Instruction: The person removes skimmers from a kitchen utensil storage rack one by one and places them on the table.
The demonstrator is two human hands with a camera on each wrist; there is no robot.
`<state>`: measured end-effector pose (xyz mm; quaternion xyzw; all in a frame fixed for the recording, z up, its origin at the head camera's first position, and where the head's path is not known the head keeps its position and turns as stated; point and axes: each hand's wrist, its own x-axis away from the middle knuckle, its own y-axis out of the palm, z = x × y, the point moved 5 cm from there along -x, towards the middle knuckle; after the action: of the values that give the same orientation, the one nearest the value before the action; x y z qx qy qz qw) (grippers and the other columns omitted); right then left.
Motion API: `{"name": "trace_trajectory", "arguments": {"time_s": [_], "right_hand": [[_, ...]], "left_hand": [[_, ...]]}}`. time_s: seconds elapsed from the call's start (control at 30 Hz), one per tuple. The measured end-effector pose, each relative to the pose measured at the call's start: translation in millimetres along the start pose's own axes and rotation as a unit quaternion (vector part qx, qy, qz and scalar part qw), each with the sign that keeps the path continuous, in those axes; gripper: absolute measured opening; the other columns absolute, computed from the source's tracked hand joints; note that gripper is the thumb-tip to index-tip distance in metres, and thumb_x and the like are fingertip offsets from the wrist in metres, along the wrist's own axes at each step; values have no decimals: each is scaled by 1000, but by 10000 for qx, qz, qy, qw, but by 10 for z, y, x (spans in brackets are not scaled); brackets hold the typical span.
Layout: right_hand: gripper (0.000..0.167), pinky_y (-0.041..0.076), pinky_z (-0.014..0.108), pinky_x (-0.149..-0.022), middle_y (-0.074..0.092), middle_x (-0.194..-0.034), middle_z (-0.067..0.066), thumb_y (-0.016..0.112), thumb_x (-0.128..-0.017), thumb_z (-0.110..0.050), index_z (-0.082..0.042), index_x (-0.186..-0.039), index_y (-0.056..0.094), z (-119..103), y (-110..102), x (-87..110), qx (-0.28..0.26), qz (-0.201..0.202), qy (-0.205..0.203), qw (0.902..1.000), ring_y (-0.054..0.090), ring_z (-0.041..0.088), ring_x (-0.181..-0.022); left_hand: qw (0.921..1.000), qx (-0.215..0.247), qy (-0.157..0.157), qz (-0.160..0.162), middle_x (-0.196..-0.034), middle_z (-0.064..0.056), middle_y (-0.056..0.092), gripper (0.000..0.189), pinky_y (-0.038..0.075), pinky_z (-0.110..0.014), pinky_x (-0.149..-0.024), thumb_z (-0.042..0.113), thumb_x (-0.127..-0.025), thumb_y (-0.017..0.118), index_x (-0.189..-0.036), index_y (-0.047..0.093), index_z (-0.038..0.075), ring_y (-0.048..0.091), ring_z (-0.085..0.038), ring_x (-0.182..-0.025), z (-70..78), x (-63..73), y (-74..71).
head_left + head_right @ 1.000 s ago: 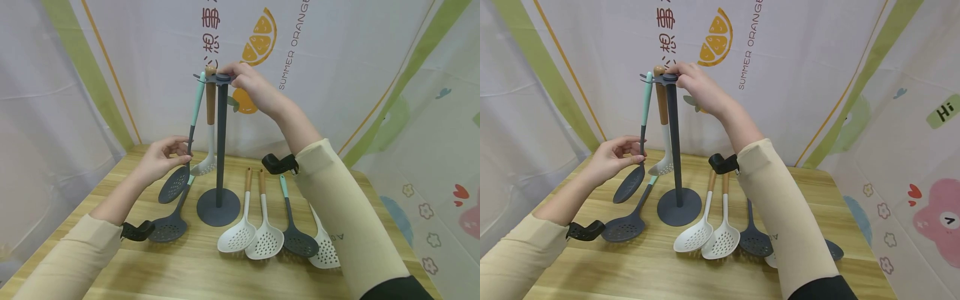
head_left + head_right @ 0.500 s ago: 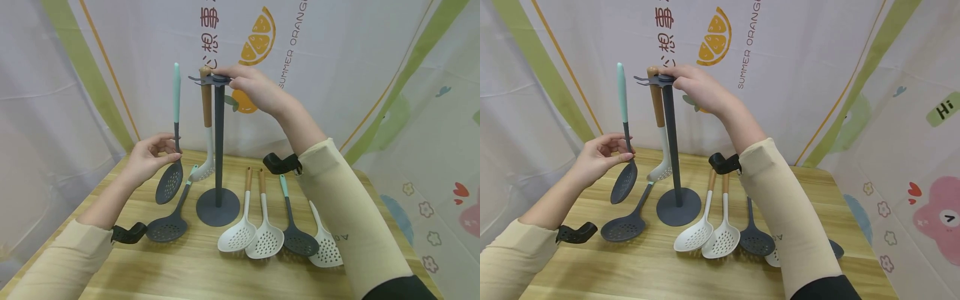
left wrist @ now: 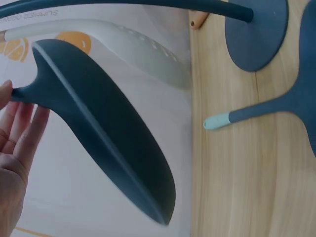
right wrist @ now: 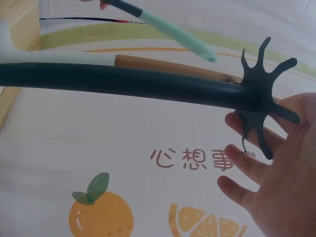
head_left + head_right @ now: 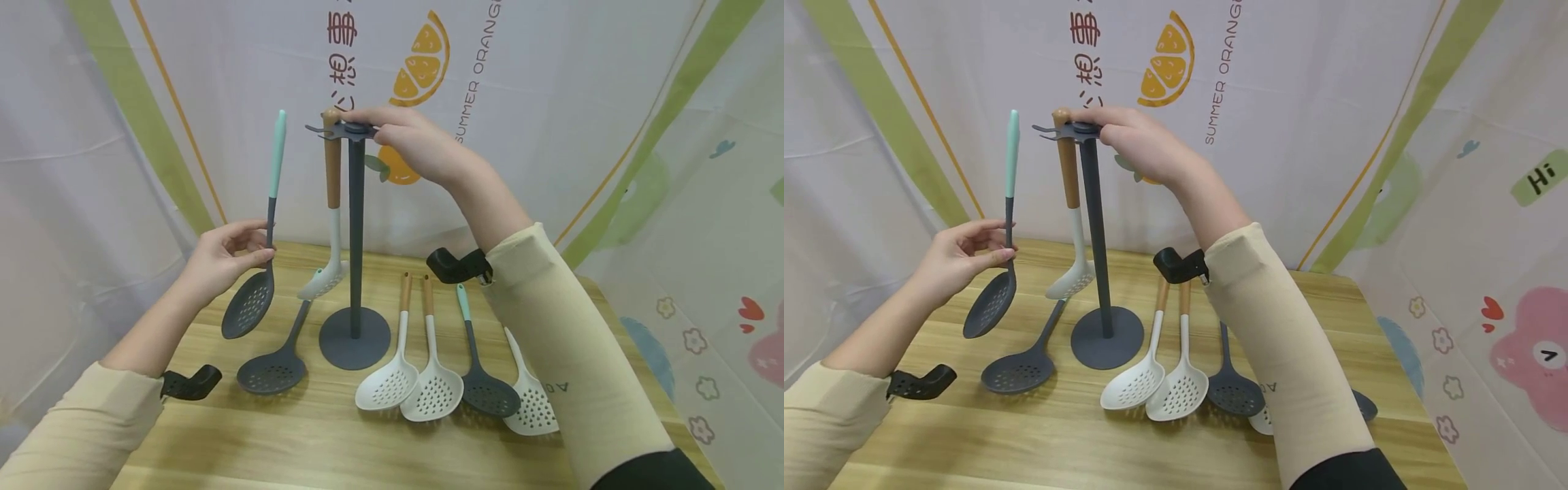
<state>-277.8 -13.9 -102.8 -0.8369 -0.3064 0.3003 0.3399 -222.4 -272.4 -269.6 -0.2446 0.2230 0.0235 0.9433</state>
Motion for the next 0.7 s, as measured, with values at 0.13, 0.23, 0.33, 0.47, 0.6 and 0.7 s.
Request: {"name": "trace_trajectory", "arguments": {"time_s": [0.13,0.23,0.33,0.47,0.6,0.7], "right_hand": [[54,28,24,-102,41,-145,-11,31,-93,-4,-22,-141,49,3,23,-24,-158,-86,-162,9997,33,2,-128],[55,28,24,-102,41,-144,-11,30,-91,-1,-20,-139,51,11,34,-34,-220,-88,-190,9995,35,4,-127],[53,26,25,-102,40,-145,-11,28,-93,-4,-21,-137,52,17,39,-34,-212,-57,-95,9997,34,4,-128],[41,22,25,-105,38,-146,-11,27,-103,-26,-22,-137,49,-2,52,-24,-181,-74,-22,9998,30,3,-130],[42,25,29,-105,41,-142,-10,39,-100,-46,-22,-132,52,-43,64,-18,-120,-55,48,9999,32,4,-129],[39,31,30,-101,46,-137,-11,53,-95,-46,-22,-126,56,-76,64,-24,-83,100,118,9998,38,6,-125]], "left_hand": [[9995,-242,-186,-2,-94,-4,63,50,54,-23,-66,7,-89,68,-134,50,-4,61,-8,-77,-63,21,-40],[9989,-372,-288,-32,-93,-9,63,49,54,-24,-65,6,-89,67,-134,51,-4,61,-10,-76,-118,32,-56],[9981,-501,-343,-63,-93,-13,63,48,54,-26,-64,4,-89,67,-133,51,-5,61,-11,-75,-173,40,-67],[9967,-677,-426,-102,-93,-17,63,48,54,-27,-63,1,-88,66,-133,50,-6,62,-10,-72,-245,56,-79],[9953,-829,-485,-114,-94,-19,63,48,55,-27,-63,1,-88,67,-132,50,-7,62,-8,-71,-314,73,-99],[9945,-892,-529,-115,-94,-21,63,48,55,-27,-62,0,-87,67,-131,50,-9,62,-7,-70,-367,81,-119]]}}
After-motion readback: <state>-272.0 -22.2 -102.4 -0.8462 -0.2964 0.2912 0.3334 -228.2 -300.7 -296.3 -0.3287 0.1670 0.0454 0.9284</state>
